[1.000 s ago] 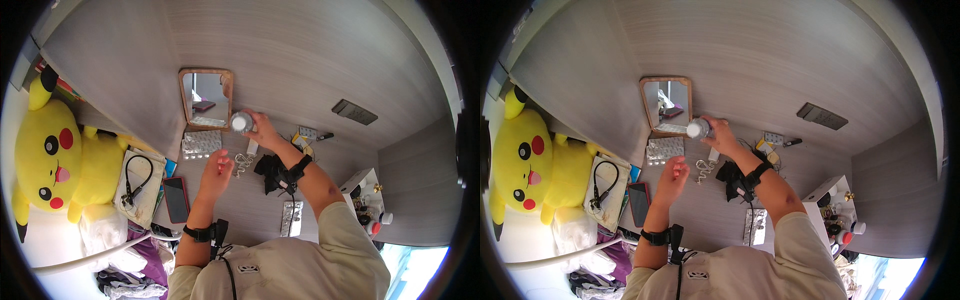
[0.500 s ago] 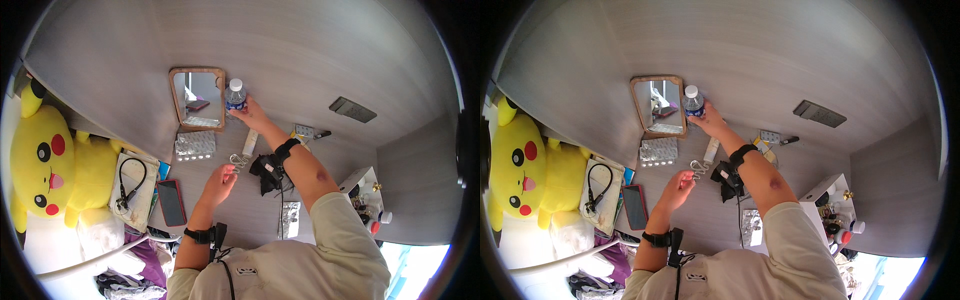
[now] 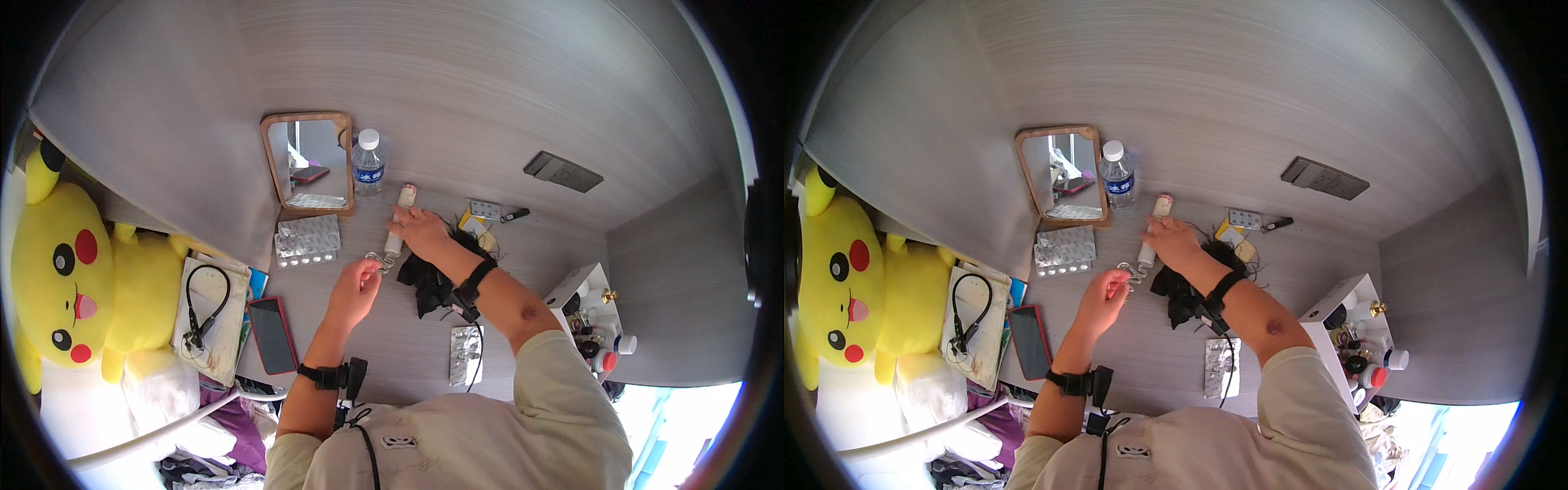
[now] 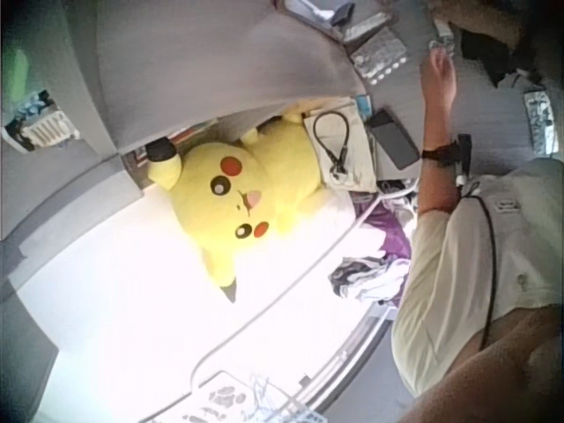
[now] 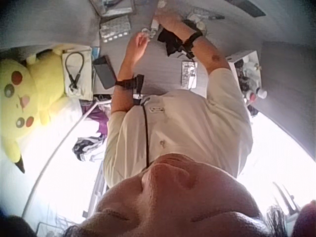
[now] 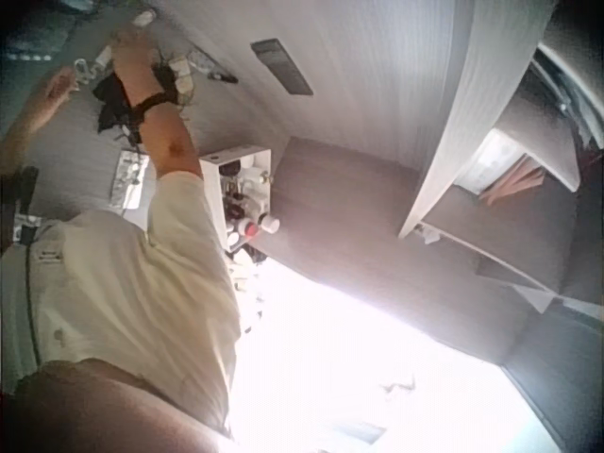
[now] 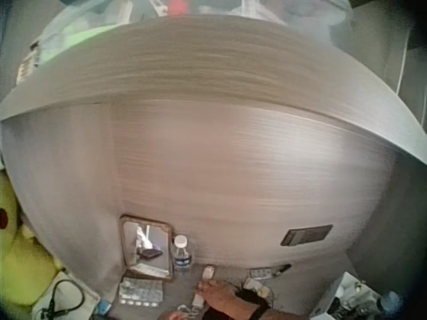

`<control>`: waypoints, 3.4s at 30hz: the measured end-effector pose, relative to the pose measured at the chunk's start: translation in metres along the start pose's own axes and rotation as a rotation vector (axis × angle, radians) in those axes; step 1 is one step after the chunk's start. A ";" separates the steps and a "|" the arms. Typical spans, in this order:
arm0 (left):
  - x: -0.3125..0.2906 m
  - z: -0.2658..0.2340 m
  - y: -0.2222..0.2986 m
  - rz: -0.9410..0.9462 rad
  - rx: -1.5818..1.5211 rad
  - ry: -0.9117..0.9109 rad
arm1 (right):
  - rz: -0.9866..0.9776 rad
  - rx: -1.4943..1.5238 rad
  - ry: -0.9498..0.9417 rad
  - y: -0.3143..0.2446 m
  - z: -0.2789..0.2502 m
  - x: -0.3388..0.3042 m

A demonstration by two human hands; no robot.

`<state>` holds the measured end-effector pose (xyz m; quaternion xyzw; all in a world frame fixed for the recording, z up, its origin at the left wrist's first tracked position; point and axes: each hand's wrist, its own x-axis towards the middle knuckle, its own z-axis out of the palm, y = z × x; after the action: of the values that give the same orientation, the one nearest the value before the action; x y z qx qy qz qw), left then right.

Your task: The person organizes various items by picking them up from a cluttered desk and placing them into a white bin, then sorts through remaining papers and objects on the desk surface.

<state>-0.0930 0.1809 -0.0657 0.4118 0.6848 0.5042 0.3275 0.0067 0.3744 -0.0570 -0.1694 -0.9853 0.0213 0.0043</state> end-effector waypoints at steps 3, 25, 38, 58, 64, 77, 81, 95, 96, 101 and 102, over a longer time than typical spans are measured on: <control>0.018 0.002 0.005 0.090 0.127 0.029 | -0.010 -0.006 -0.038 0.007 0.007 0.004; 0.001 -0.003 -0.021 -0.139 -0.084 0.059 | 0.385 0.870 0.581 0.009 -0.007 0.052; 0.031 -0.080 -0.034 -0.074 1.101 0.368 | 0.174 0.933 0.310 -0.082 -0.032 -0.078; 0.020 -0.074 0.064 0.048 0.679 -0.002 | 0.381 0.984 0.360 -0.098 -0.080 -0.183; -0.073 -0.032 0.110 0.130 -0.360 -0.104 | 0.135 1.109 0.582 -0.134 -0.117 -0.179; -0.111 -0.017 0.143 0.125 -0.784 -0.406 | 0.169 1.543 0.579 -0.158 -0.132 -0.219; -0.120 -0.013 0.177 0.480 -0.813 -0.034 | 0.206 1.383 0.633 -0.158 -0.136 -0.230; -0.127 -0.003 0.161 0.510 -0.685 -0.048 | 0.295 1.210 0.602 -0.180 -0.164 -0.248; -0.128 -0.004 0.160 0.510 -0.686 -0.046 | 0.302 1.266 0.573 -0.180 -0.165 -0.248; -0.124 -0.010 0.167 0.668 -0.844 -0.017 | 0.231 0.878 0.733 -0.165 -0.192 -0.248; -0.126 -0.015 0.178 0.643 -0.767 0.023 | 0.166 0.786 0.867 -0.150 -0.200 -0.250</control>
<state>-0.0083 0.0890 0.1139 0.4464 0.2918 0.7997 0.2759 0.1954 0.1578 0.1495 -0.2247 -0.7954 0.3138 0.4674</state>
